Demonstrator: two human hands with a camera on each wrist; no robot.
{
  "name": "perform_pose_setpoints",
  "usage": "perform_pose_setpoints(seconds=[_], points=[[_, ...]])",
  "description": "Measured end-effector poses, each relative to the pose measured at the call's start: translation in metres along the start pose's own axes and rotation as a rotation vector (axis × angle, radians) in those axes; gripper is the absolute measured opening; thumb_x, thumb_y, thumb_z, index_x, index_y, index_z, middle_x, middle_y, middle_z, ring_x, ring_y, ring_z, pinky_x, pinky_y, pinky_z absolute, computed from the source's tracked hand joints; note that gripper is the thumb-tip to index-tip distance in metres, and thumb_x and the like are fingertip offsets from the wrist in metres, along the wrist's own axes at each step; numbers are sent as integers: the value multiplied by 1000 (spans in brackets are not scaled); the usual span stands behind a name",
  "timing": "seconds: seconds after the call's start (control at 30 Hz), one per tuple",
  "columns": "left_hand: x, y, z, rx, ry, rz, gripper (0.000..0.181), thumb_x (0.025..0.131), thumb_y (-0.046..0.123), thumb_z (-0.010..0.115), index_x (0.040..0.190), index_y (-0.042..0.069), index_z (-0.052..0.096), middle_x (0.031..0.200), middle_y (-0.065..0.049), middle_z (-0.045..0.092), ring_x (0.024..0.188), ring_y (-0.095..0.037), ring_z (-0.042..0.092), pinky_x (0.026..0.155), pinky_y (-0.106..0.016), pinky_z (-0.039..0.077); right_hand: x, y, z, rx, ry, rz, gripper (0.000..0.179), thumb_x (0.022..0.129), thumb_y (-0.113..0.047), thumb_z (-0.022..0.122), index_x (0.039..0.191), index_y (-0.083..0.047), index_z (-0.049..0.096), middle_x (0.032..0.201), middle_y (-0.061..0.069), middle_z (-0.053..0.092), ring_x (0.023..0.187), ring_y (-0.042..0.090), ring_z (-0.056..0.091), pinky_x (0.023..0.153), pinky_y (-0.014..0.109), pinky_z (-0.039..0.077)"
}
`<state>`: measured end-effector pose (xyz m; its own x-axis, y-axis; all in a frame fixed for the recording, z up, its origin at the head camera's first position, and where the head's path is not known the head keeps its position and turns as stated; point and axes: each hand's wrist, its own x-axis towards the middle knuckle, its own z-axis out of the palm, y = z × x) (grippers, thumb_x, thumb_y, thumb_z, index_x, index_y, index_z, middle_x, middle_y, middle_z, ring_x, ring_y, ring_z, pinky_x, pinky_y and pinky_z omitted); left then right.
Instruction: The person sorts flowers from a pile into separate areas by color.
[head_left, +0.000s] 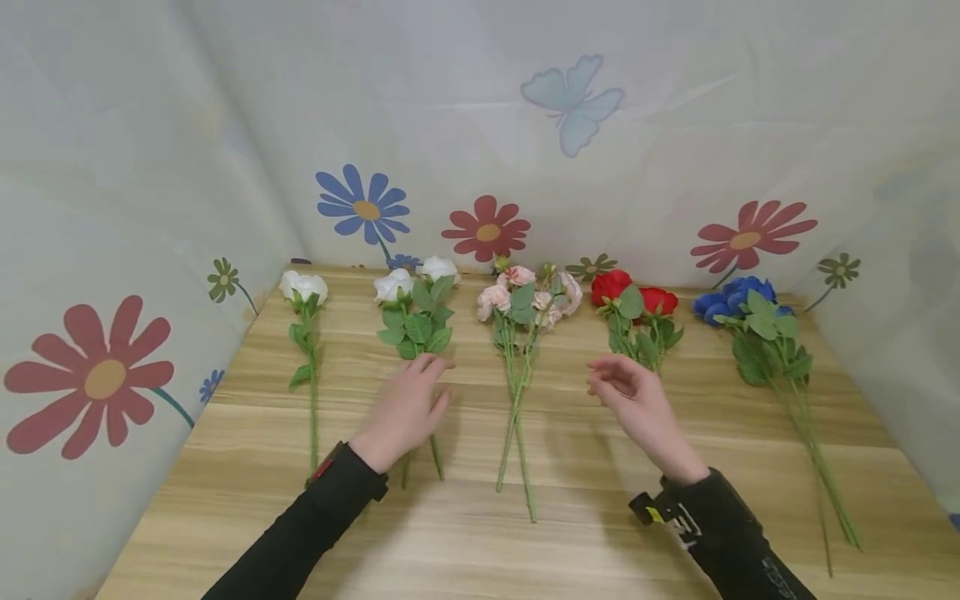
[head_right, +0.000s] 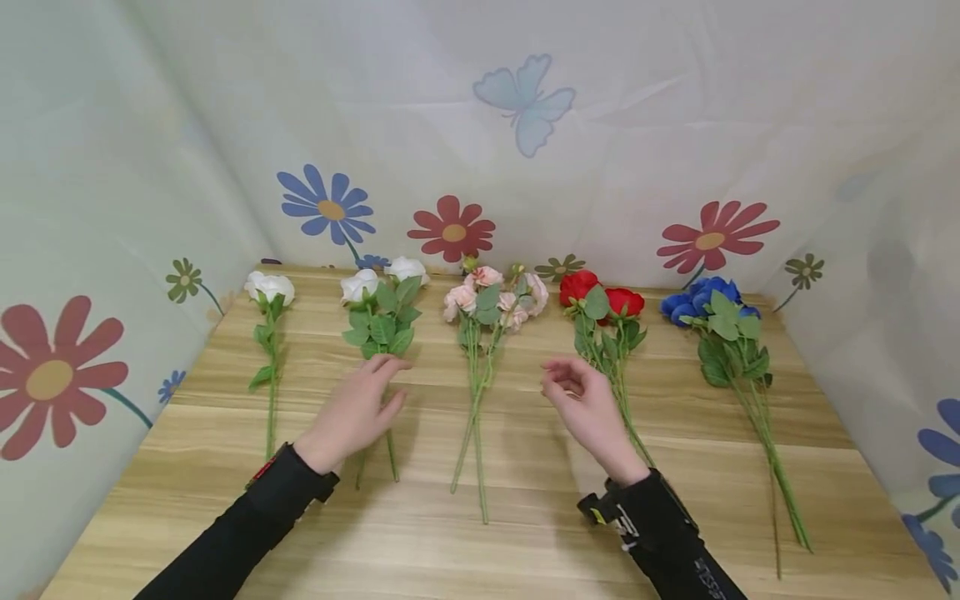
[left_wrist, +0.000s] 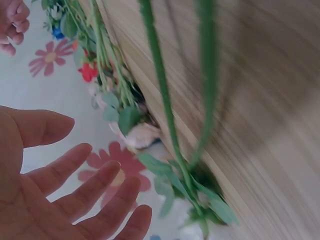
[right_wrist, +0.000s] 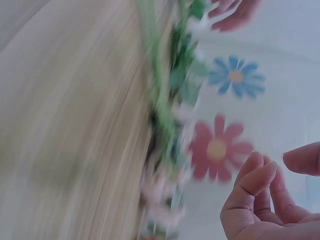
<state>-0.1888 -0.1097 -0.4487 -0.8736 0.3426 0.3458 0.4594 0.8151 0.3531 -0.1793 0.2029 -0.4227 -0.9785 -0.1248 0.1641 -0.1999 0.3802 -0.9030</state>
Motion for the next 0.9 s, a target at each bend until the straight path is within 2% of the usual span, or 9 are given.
perform_pose_setpoints(seconds=[0.13,0.23,0.37,0.43,0.57,0.67,0.77,0.9], points=[[-14,-20,-14,18,39,-59,35,90,14,61,122,3,58,117,-14,58,102,-31,58,79,-44,51,14,-15,33,120,-70,11,26,95,-5,53,119,4,54,102,23,58,88,25,61,72,25,50],[-25,-33,-26,24,47,-122,35,90,15,60,124,4,57,119,-16,57,99,-32,58,70,-44,51,21,-25,54,204,-129,36,26,95,-5,53,119,2,53,101,21,58,90,31,59,76,32,51],[-37,-47,-37,17,54,-189,38,91,15,59,126,2,54,121,-20,55,102,-37,56,74,-49,50,25,-36,78,298,-209,56,27,96,-7,52,122,0,51,103,23,58,95,37,57,84,46,48],[-42,-52,-42,26,57,-216,39,92,16,58,127,1,53,122,-23,55,105,-41,54,79,-53,49,27,-41,89,341,-244,63,28,96,-6,50,123,1,50,105,24,57,96,37,56,86,49,46],[-53,-62,-51,70,77,-261,39,92,17,58,126,-1,53,119,-25,56,99,-43,56,69,-53,50,29,-50,106,371,-299,84,31,95,-6,49,125,3,49,106,23,58,98,37,57,86,43,47],[-61,-70,-56,96,86,-302,40,90,17,58,125,-3,52,114,-27,56,90,-42,58,60,-48,49,31,-57,116,381,-328,98,32,95,-6,49,126,2,48,108,24,59,100,38,57,85,39,49],[-67,-78,-62,108,70,-362,42,90,17,58,125,-6,51,112,-29,55,78,-39,58,51,-44,46,32,-61,126,433,-350,113,32,95,-6,50,126,2,48,110,26,58,101,38,56,87,42,49],[-74,-86,-69,107,23,-432,46,90,19,57,124,-11,47,110,-33,54,76,-41,59,52,-46,46,34,-65,138,533,-367,152,33,95,-5,49,127,5,47,105,19,59,94,26,59,85,36,50]])
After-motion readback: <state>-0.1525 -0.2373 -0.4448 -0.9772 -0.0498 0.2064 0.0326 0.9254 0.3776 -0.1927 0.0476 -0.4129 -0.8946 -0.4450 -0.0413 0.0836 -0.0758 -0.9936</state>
